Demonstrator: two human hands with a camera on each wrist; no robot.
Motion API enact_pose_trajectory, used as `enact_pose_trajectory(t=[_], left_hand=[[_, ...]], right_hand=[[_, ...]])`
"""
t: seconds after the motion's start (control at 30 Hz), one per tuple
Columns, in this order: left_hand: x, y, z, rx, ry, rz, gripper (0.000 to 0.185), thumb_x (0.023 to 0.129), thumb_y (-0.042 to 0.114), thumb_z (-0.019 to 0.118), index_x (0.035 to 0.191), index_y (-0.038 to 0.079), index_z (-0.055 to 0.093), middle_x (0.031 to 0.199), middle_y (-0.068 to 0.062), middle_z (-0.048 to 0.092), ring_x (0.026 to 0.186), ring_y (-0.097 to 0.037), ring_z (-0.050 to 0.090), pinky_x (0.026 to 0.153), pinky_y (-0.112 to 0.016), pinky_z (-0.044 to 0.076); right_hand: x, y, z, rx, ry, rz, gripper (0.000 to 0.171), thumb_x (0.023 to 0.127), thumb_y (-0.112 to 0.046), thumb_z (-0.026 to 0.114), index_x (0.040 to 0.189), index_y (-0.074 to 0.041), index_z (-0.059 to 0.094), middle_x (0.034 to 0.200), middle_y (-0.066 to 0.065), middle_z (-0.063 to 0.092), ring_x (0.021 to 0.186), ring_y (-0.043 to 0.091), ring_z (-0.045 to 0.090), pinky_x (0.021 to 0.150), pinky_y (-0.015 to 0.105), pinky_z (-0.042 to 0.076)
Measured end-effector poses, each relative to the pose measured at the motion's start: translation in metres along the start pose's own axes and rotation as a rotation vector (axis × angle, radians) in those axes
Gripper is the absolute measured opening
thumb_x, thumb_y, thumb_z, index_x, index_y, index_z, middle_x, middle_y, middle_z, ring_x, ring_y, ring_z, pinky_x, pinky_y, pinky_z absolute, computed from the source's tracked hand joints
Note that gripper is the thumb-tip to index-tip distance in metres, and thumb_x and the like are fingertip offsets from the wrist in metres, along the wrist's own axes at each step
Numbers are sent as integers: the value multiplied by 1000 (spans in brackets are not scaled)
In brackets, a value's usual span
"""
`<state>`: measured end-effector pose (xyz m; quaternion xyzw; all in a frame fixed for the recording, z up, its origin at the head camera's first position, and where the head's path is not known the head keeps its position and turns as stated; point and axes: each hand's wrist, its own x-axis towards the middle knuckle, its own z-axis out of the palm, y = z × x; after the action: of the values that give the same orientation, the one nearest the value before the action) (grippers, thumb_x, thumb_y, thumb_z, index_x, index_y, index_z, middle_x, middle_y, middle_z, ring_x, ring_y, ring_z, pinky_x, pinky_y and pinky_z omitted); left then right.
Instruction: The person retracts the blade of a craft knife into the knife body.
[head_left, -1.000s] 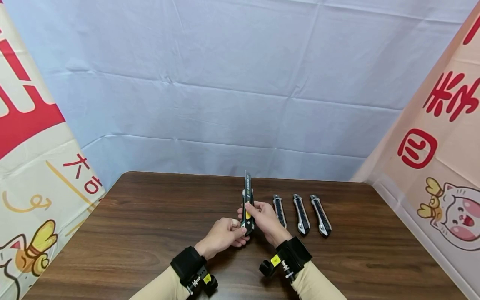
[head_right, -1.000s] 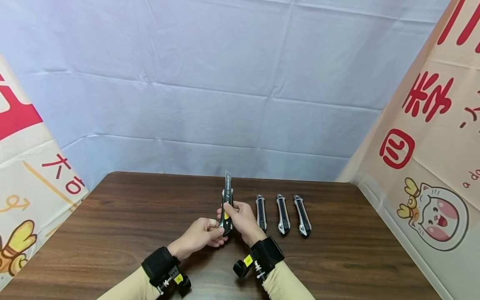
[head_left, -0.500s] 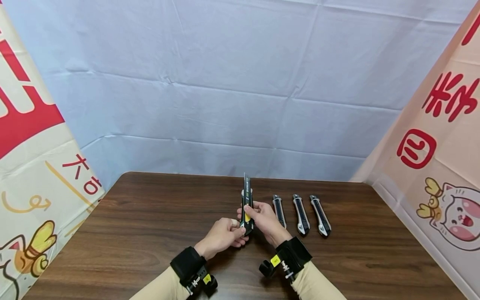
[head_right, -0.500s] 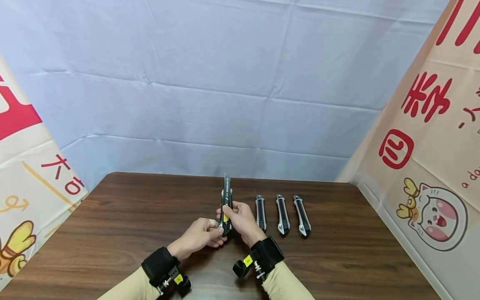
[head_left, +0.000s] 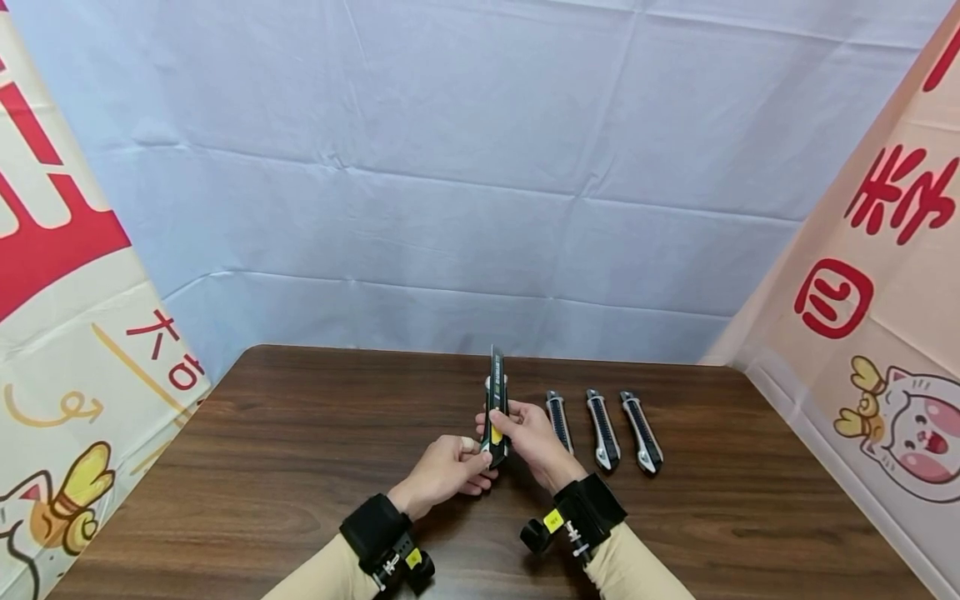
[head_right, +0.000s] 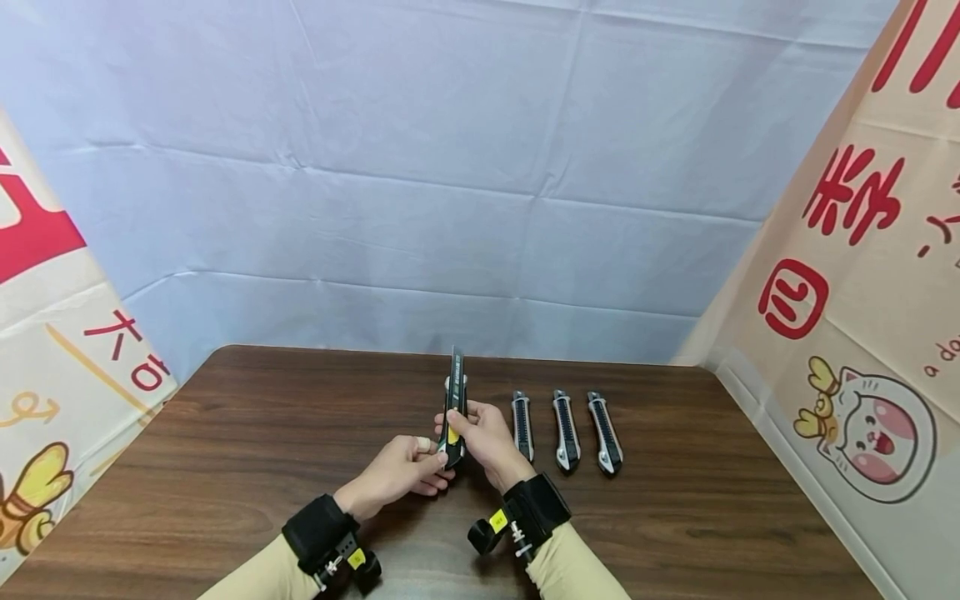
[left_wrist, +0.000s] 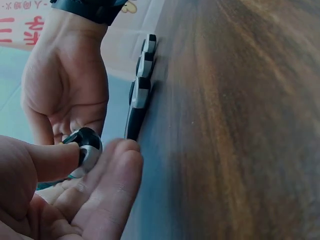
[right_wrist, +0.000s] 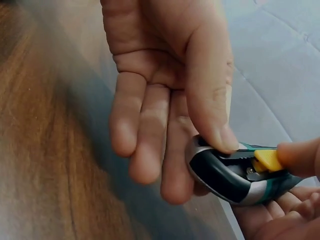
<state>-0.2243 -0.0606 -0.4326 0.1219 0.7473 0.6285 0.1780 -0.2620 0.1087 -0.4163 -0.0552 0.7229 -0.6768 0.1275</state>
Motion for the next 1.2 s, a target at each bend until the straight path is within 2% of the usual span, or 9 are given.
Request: enact_pose_trajectory(t=[0.13,0.4,0.57,0.73,0.97,1.2], left_hand=[[-1,0,0,-25,-5,1,30,101,16,54,116,-7,64,99,-23,73,85,-25,73,74,-33,62],[-1,-1,2,-86,-4,26,29,100,13,54,114,-10,63,100,-26,72,82,-16,72,76,-31,61],[-1,-2,3,-71,11,21,28,100,13,55,112,-10,64,99,-25,72,80,-14,71,75,-31,61],[0,-4,4,-42,18,21,27,100,13,54,110,-10,64,96,-24,73,80,-20,73,73,-32,62],[1,-6,3,-17,18,19,27,100,12,54,110,-10,65,93,-24,73,80,-27,73,72,-34,62],[0,-3,4,-2,11,3,26,100,13,55,108,-9,66,89,-19,74,77,-19,73,70,-29,61]], right_hand=[[-1,-2,-2,16,0,8,40,102,-19,52,134,6,50,122,19,67,111,28,66,100,40,52],[1,2,-3,78,-7,42,46,102,-27,53,131,8,52,119,19,68,105,20,69,85,25,57],[0,4,-1,62,18,54,45,101,-29,54,128,7,55,120,22,67,104,22,69,85,26,58],[-1,4,2,11,39,28,44,102,-27,52,127,9,54,119,24,67,103,22,69,83,25,57],[-2,3,4,12,44,19,42,102,-21,51,128,11,52,116,25,67,99,19,70,82,25,57],[-2,4,5,15,38,24,40,102,-19,51,129,11,52,116,25,68,100,21,70,84,27,58]])
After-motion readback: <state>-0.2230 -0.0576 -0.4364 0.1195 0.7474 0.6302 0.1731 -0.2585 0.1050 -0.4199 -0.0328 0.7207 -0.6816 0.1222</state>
